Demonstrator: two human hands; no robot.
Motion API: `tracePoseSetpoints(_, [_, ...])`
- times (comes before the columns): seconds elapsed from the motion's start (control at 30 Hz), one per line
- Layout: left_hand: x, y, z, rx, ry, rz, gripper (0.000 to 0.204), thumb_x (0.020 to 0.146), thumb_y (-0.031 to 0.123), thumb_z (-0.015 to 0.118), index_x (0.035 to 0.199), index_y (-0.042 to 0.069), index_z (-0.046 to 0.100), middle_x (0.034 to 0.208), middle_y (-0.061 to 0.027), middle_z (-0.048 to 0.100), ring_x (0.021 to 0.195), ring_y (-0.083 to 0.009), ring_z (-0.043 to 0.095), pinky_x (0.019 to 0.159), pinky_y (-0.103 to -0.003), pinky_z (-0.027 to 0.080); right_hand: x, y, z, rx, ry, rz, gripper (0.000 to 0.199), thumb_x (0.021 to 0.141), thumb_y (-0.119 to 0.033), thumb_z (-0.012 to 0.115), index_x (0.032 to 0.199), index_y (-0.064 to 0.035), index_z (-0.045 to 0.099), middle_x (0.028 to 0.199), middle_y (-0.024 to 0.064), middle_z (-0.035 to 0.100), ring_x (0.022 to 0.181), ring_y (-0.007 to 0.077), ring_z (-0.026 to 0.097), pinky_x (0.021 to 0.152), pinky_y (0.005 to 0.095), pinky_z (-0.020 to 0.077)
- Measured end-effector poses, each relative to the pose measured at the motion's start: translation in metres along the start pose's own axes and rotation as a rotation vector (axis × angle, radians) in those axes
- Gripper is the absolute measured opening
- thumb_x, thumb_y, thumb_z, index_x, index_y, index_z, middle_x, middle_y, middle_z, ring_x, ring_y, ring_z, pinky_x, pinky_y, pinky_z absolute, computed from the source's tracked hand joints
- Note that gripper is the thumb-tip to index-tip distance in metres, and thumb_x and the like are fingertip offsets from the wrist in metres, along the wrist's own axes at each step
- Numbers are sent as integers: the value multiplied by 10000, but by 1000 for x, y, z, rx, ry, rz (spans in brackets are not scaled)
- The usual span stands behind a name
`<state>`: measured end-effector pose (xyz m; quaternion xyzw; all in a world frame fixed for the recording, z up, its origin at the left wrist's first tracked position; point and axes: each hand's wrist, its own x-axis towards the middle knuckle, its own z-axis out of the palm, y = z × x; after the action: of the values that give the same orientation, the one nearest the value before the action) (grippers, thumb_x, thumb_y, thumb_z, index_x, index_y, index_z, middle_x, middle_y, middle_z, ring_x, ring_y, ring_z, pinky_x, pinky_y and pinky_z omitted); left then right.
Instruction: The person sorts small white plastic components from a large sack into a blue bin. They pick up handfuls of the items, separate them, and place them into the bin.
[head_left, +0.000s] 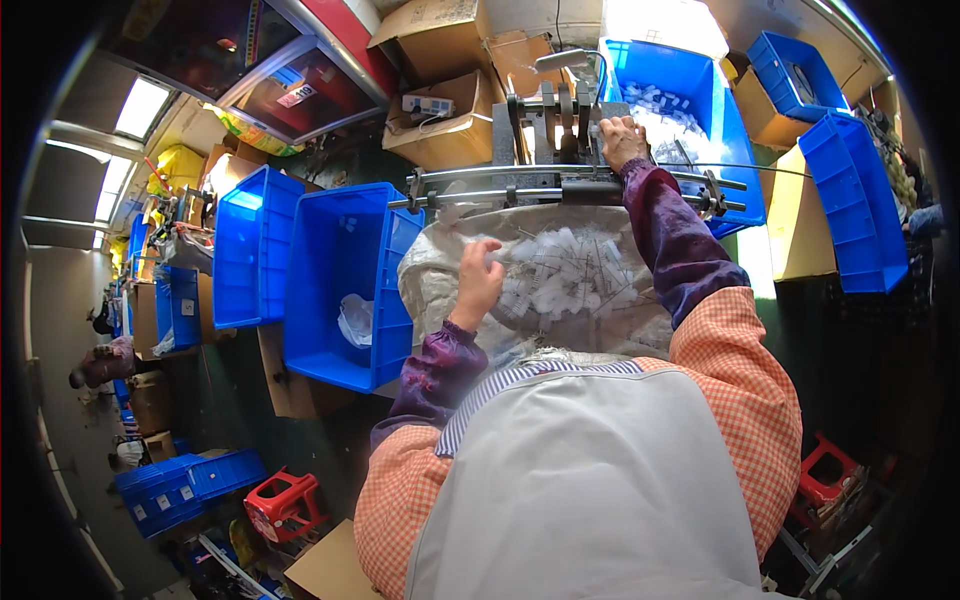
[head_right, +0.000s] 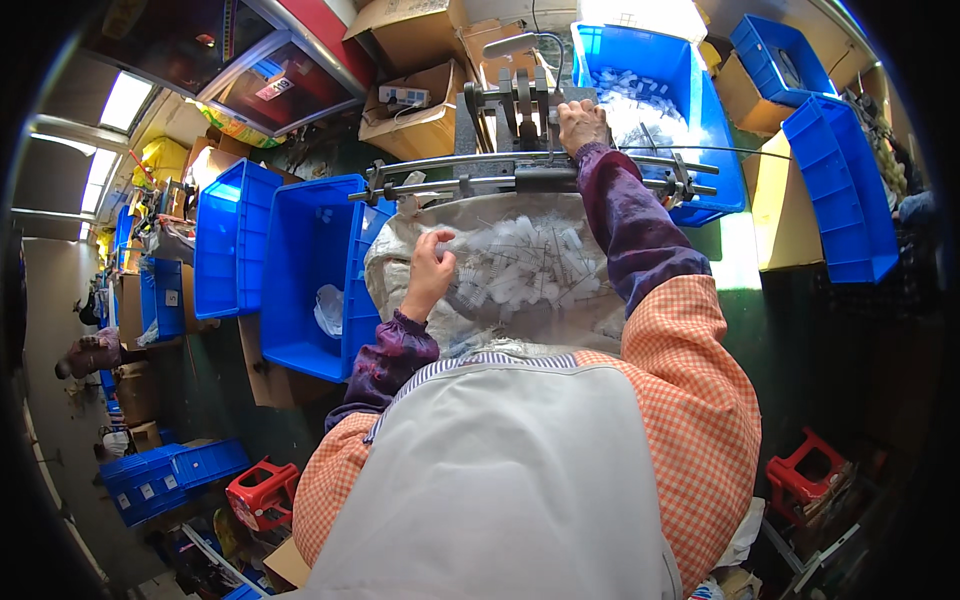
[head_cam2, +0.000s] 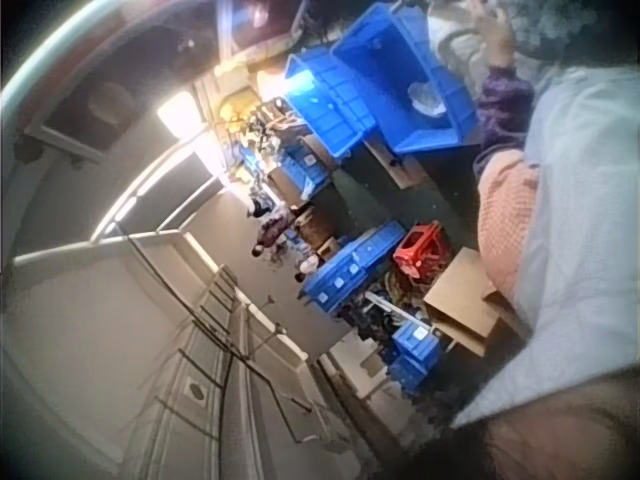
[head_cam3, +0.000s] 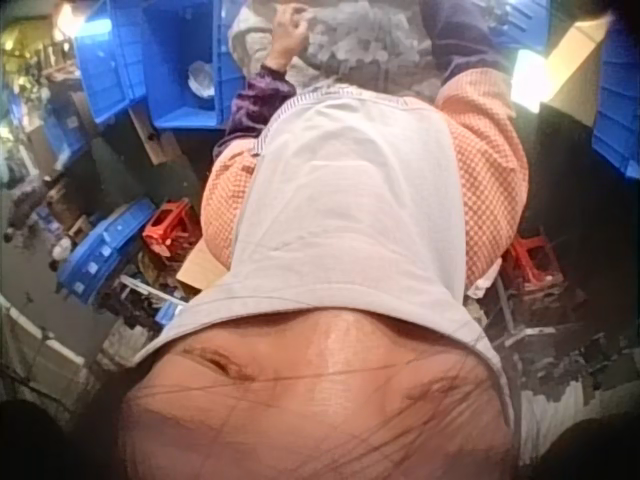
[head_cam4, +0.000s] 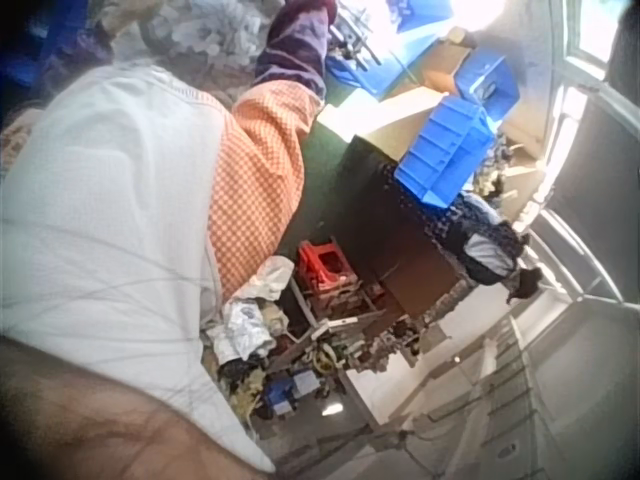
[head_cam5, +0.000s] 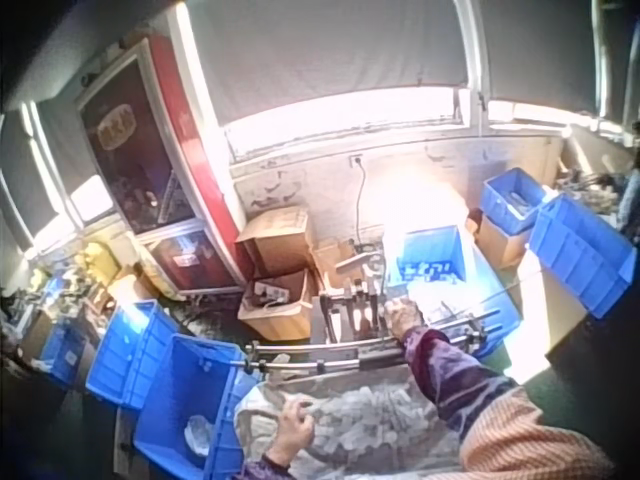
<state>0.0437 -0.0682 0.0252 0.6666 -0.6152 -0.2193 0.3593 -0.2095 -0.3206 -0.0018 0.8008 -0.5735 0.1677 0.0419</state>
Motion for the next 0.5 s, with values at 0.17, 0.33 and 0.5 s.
tracePoseSetpoints(0.17, [-2, 7, 0, -8, 14, 0, 267, 730, -23, 520, 995, 6, 532, 972, -164, 534, 887, -298, 552, 723, -343, 465, 0, 1, 1, 60, 56, -36, 157, 810, -201, 527, 939, -137, 588, 953, 26, 590, 1000, 225, 502, 834, 377, 361])
tracePoseSetpoints(0.33, [0, 8, 0, -20, 6, -13, 248, 763, 10, 572, 1005, 4, 517, 957, -171, 557, 809, -297, 591, 660, -336, 494, 6, 3, 1, 166, -52, 35, 194, 836, -251, 510, 992, -173, 596, 1012, 8, 594, 1037, 228, 491, 874, 408, 328])
tracePoseSetpoints(0.5, [0, 8, 0, -49, -2, -17, 256, 766, 27, 592, 1008, 9, 512, 903, -180, 592, 779, -324, 608, 673, -363, 492, 9, 1, -2, 78, -162, 219, 248, 824, -323, 534, 1030, -205, 606, 1064, 2, 591, 1059, 228, 483, 913, 438, 297])
